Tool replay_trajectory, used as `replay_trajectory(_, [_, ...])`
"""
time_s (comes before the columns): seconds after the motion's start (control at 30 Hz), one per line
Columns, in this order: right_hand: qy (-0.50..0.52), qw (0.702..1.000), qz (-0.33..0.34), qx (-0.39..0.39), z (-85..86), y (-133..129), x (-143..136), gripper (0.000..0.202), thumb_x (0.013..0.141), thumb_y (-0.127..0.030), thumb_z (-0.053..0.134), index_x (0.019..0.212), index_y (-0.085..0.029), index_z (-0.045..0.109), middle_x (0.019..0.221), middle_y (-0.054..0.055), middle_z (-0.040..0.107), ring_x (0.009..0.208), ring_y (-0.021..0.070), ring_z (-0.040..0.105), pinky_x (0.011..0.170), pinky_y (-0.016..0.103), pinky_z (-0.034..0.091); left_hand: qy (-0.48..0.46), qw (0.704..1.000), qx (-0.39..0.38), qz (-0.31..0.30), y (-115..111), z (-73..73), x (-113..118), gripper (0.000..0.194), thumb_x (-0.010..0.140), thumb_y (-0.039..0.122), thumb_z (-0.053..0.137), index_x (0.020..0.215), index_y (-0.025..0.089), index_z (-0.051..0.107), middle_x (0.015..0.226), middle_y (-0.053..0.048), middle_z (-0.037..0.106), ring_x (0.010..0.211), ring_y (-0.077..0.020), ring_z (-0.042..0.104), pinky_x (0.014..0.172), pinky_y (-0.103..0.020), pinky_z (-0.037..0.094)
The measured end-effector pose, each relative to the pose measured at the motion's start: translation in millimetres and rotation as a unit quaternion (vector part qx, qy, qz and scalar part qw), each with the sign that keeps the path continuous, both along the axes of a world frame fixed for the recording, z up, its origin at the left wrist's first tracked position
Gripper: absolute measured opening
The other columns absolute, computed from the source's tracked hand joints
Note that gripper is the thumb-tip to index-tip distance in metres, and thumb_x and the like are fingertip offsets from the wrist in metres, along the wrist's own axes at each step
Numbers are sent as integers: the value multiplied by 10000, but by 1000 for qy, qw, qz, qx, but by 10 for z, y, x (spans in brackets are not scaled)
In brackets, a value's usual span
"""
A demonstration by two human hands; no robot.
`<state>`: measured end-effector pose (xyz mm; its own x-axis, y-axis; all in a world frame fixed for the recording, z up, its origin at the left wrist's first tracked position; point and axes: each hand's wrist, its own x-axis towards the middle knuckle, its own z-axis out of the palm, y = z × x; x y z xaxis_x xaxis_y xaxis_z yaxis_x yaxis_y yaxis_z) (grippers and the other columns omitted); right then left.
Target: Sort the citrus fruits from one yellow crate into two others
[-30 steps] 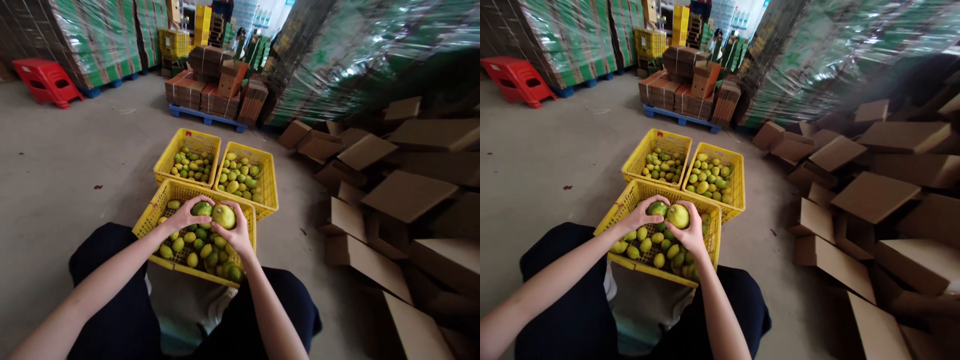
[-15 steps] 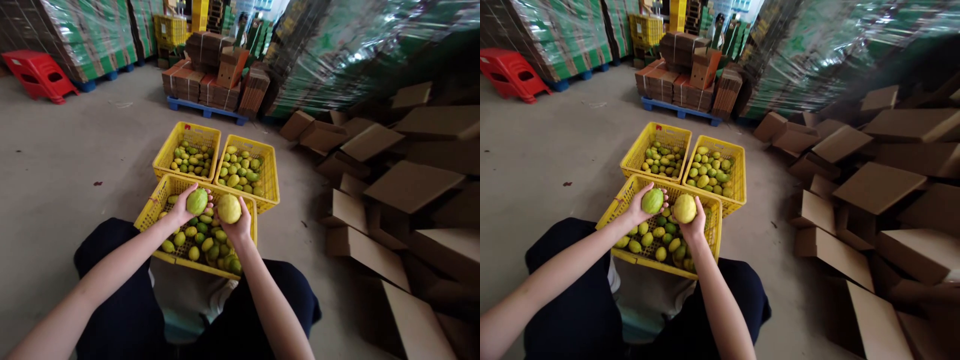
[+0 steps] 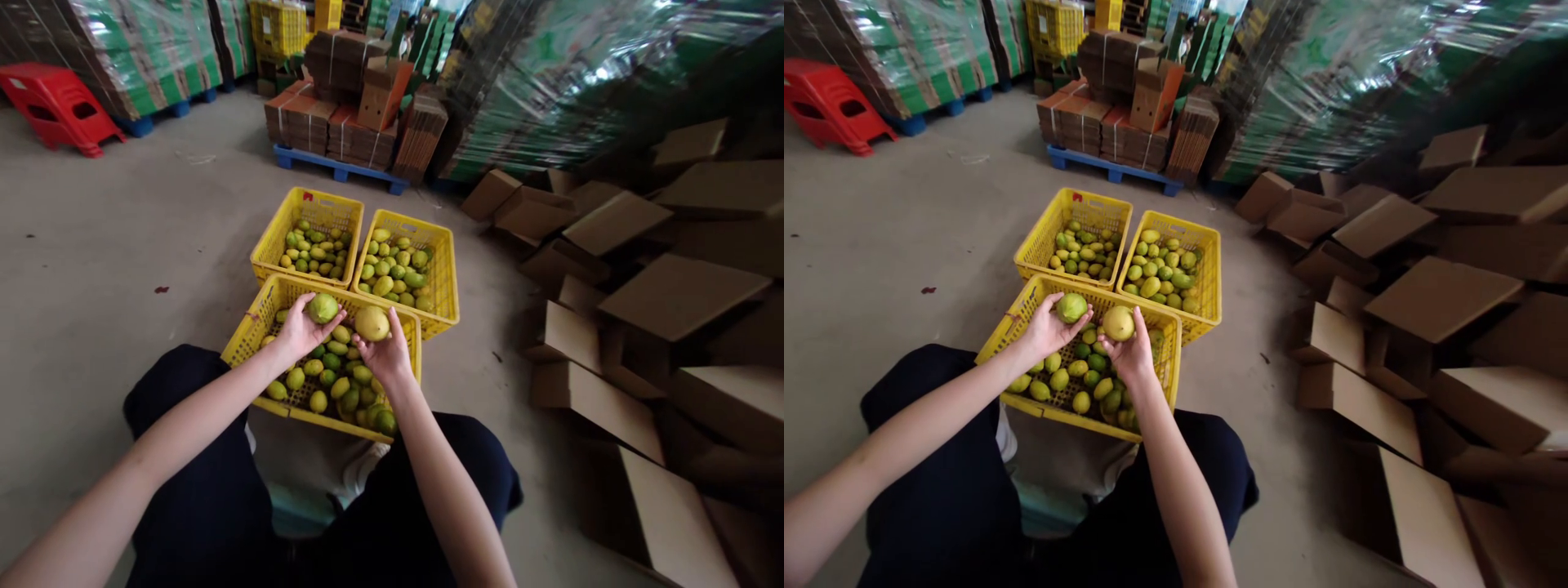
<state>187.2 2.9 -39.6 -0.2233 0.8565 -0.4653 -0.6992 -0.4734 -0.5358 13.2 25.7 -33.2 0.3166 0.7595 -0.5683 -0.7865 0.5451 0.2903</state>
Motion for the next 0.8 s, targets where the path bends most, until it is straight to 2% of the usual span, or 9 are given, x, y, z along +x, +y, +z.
replay_trajectory(0.13, [-43,999,6,13,-27,-7,-25,372,817,-532,652,915,-174,626,684,49,711,484,160,633,401,245,529,43,994,-9,-100,-4,-19,19,461,956,438,368,1086,84,632,663,-104,685,417,-147,567,349,-222,451])
replay_trajectory(0.23, [-201,974,-82,73,-33,-44,-37,424,652,-373,822,976,-236,587,828,0,689,654,173,653,497,259,545,114,984,12,-139,-31,-43,51,498,973,468,326,1064,90,636,631,-83,654,362,-121,473,315,-211,350])
replay_trajectory(0.3, [-341,913,-155,160,-19,-77,-24,598,531,-252,889,1034,-268,566,991,-7,655,893,200,642,738,313,579,189,974,64,-111,-68,-38,70,345,946,437,476,1039,141,627,740,-73,677,501,-135,569,418,-212,438])
replay_trajectory(0.37, [-451,838,-179,250,11,-109,8,660,508,-211,892,1074,-275,560,1110,10,605,1073,231,568,984,401,495,280,944,170,-31,-118,-13,80,273,807,327,729,1021,197,619,938,-65,687,816,-179,656,641,-227,531])
replay_trajectory(0.43, [-520,777,-171,309,57,-137,52,623,554,-201,858,1097,-275,562,1165,32,557,1154,260,511,1084,482,397,357,886,293,50,-171,17,78,489,609,184,881,1021,228,622,1120,-57,645,1094,-220,593,857,-247,511])
replay_trajectory(0.53, [-569,728,-165,345,137,-170,114,556,618,-198,819,1116,-288,588,1215,54,509,1206,287,477,1094,524,369,410,821,392,69,-227,47,59,613,506,127,920,1038,235,635,1175,-59,602,1164,-244,541,964,-280,459])
replay_trajectory(0.63, [-535,744,-108,384,194,-179,149,512,659,-229,826,1127,-301,631,1241,62,550,1230,293,496,1075,491,404,419,806,416,48,-237,55,28,577,533,123,907,1045,238,668,1148,-52,593,1144,-233,542,967,-280,450])
replay_trajectory(0.73, [-433,818,-64,374,195,-153,148,617,607,-248,881,1155,-302,603,1229,44,621,1188,267,564,1003,425,479,401,824,399,38,-202,68,-23,546,529,119,906,1028,223,712,1189,-51,583,1155,-224,533,1004,-283,430])
replay_trajectory(0.8, [-358,867,-70,338,173,-124,133,637,548,-260,912,1093,-290,584,1145,21,670,1087,243,624,930,392,523,351,860,371,13,-163,84,-62,521,554,149,898,1039,210,718,1178,-54,614,1127,-227,558,996,-307,440])
